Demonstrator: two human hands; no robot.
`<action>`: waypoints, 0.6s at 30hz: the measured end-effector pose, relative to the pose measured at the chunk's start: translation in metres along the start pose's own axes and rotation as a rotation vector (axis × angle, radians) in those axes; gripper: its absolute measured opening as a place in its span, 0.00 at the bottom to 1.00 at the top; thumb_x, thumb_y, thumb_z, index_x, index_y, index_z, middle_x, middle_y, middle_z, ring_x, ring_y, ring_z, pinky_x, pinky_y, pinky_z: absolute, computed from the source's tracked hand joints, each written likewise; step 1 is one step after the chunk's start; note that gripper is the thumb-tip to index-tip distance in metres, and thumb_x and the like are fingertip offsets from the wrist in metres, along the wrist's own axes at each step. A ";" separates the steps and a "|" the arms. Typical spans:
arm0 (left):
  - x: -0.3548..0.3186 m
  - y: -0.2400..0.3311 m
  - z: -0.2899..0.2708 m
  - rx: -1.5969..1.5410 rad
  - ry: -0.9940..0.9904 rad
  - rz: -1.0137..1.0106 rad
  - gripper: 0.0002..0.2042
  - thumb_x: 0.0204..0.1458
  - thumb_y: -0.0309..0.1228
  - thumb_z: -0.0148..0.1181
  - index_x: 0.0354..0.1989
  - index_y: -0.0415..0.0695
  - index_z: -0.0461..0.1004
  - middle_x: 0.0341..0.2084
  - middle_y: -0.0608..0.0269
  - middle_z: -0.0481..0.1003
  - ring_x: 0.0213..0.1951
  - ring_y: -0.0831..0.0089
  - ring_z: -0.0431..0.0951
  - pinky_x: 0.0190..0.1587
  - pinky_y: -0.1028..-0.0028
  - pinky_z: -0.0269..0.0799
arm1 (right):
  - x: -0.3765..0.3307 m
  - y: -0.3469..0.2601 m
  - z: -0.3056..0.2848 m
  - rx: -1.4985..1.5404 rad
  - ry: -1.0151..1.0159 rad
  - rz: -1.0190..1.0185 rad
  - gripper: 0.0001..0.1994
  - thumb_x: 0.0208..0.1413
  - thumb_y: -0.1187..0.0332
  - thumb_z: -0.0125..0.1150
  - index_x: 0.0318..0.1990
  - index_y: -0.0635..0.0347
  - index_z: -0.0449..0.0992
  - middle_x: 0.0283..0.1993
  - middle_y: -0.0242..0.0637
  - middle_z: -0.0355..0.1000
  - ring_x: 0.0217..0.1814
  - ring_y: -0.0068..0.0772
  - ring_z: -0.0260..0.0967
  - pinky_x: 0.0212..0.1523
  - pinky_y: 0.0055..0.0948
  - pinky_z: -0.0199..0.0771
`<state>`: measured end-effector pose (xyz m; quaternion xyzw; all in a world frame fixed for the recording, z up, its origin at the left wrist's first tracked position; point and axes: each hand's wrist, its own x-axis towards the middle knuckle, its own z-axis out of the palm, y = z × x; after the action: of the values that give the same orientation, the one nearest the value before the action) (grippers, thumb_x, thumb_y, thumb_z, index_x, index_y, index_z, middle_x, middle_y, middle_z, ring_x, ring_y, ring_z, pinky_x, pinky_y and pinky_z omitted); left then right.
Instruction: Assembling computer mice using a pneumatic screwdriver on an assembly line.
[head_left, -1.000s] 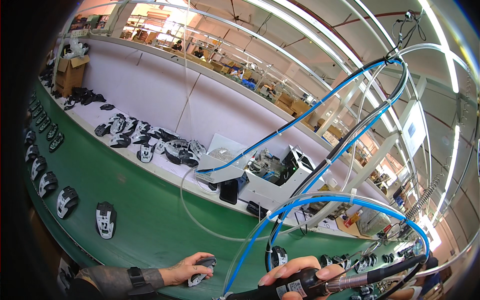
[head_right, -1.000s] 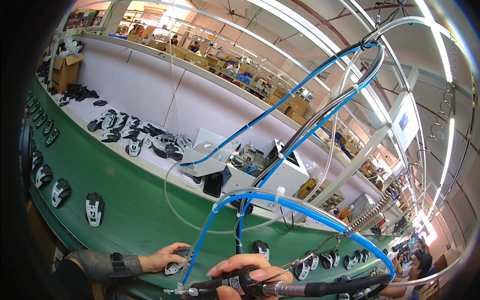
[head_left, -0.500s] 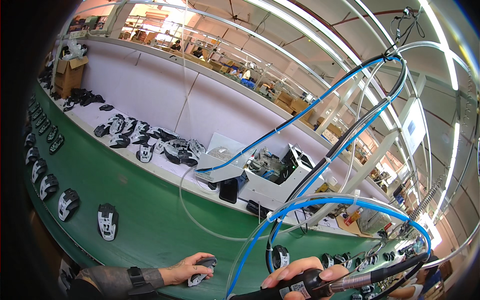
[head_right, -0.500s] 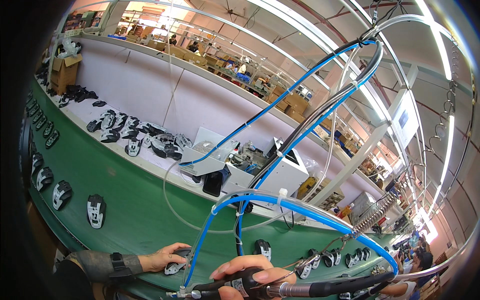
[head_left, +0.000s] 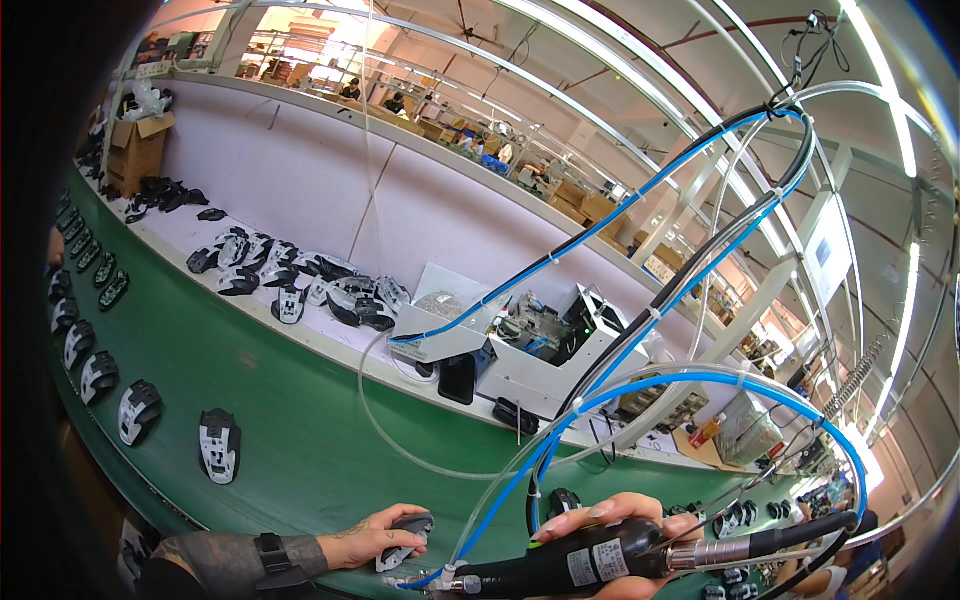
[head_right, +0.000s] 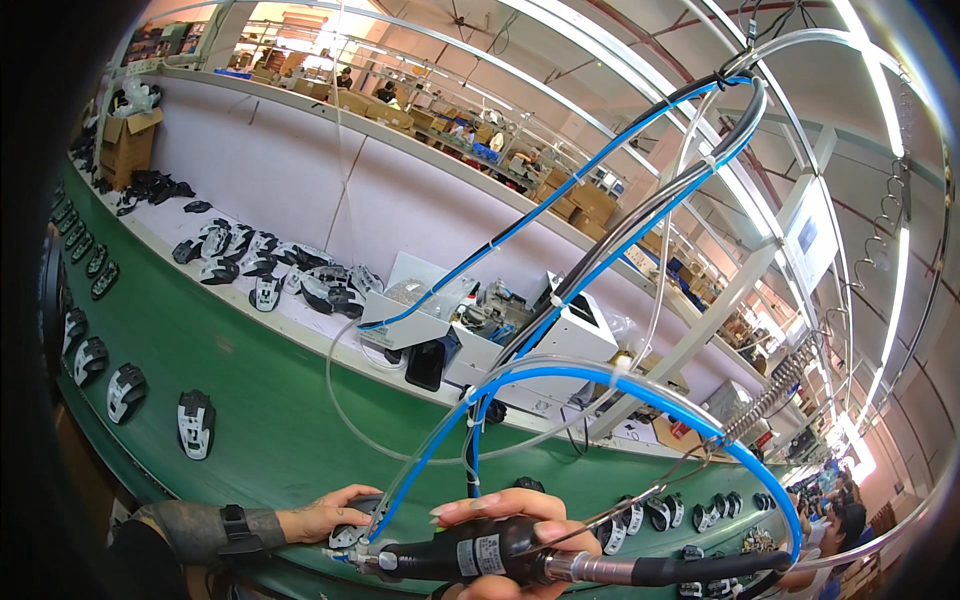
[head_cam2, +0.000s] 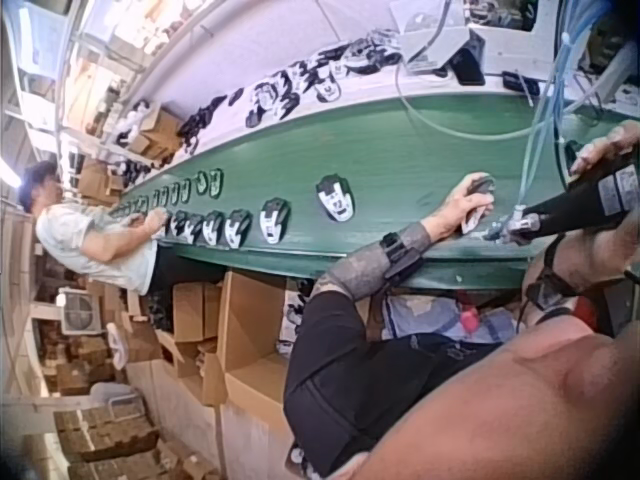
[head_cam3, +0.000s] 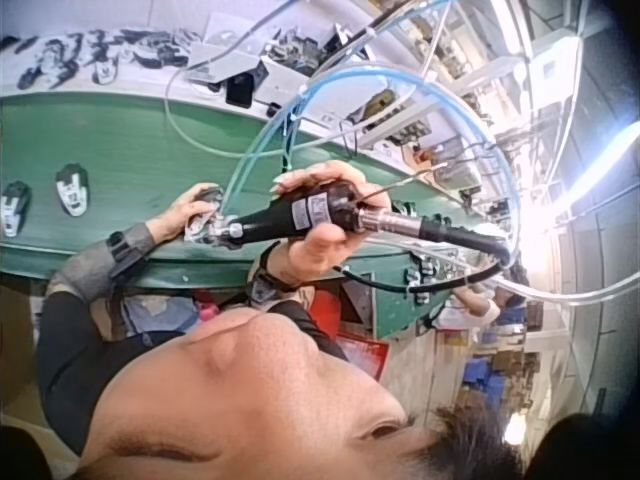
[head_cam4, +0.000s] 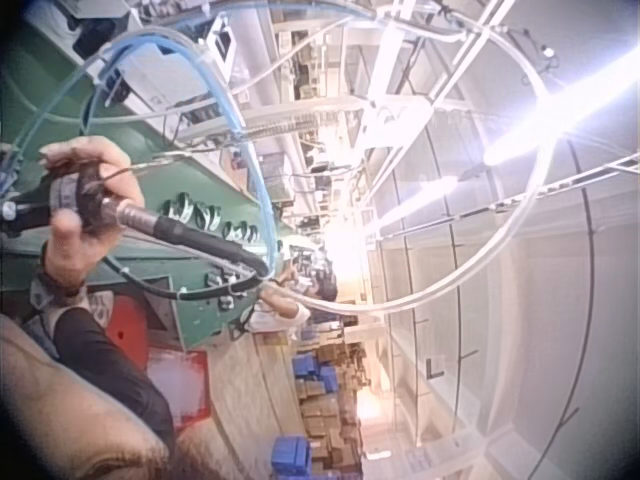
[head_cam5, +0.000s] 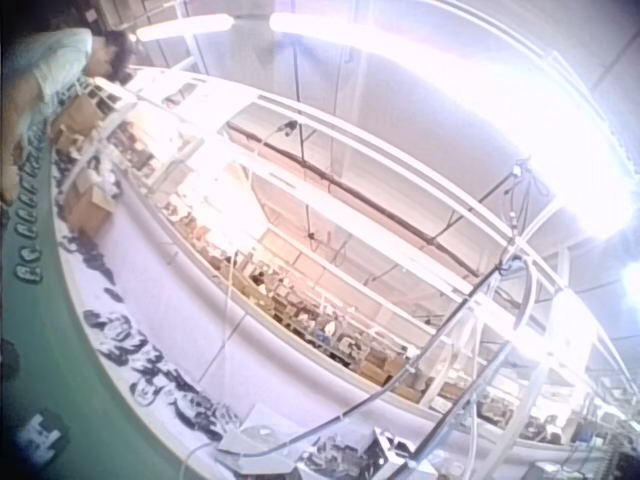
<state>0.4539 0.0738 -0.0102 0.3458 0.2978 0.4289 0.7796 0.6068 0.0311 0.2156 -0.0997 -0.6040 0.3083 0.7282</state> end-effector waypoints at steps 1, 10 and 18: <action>0.001 0.000 0.000 -0.011 -0.003 -0.002 0.29 0.49 0.27 0.61 0.59 0.39 0.56 0.40 0.57 0.69 0.38 0.74 0.75 0.43 0.77 0.73 | -0.002 0.002 0.001 -0.002 0.001 -0.001 0.29 0.52 0.57 0.62 0.55 0.55 0.54 0.42 0.51 0.65 0.34 0.42 0.68 0.30 0.37 0.75; -0.001 -0.001 -0.001 -0.032 -0.012 -0.012 0.29 0.49 0.28 0.61 0.59 0.39 0.57 0.42 0.57 0.69 0.41 0.75 0.73 0.46 0.76 0.71 | -0.002 0.002 -0.008 0.044 -0.263 0.176 0.41 0.48 0.64 0.63 0.68 0.37 0.46 0.54 0.58 0.59 0.45 0.49 0.66 0.42 0.44 0.72; 0.000 -0.003 -0.001 0.076 0.017 0.000 0.29 0.49 0.29 0.61 0.59 0.40 0.58 0.46 0.59 0.68 0.46 0.75 0.70 0.51 0.76 0.66 | -0.004 0.007 -0.010 0.203 -0.250 0.086 0.38 0.47 0.64 0.64 0.66 0.42 0.52 0.51 0.58 0.61 0.42 0.50 0.66 0.39 0.45 0.71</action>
<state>0.4545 0.0730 -0.0134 0.3715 0.3206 0.4202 0.7633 0.6134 0.0361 0.2061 -0.0124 -0.6507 0.4088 0.6397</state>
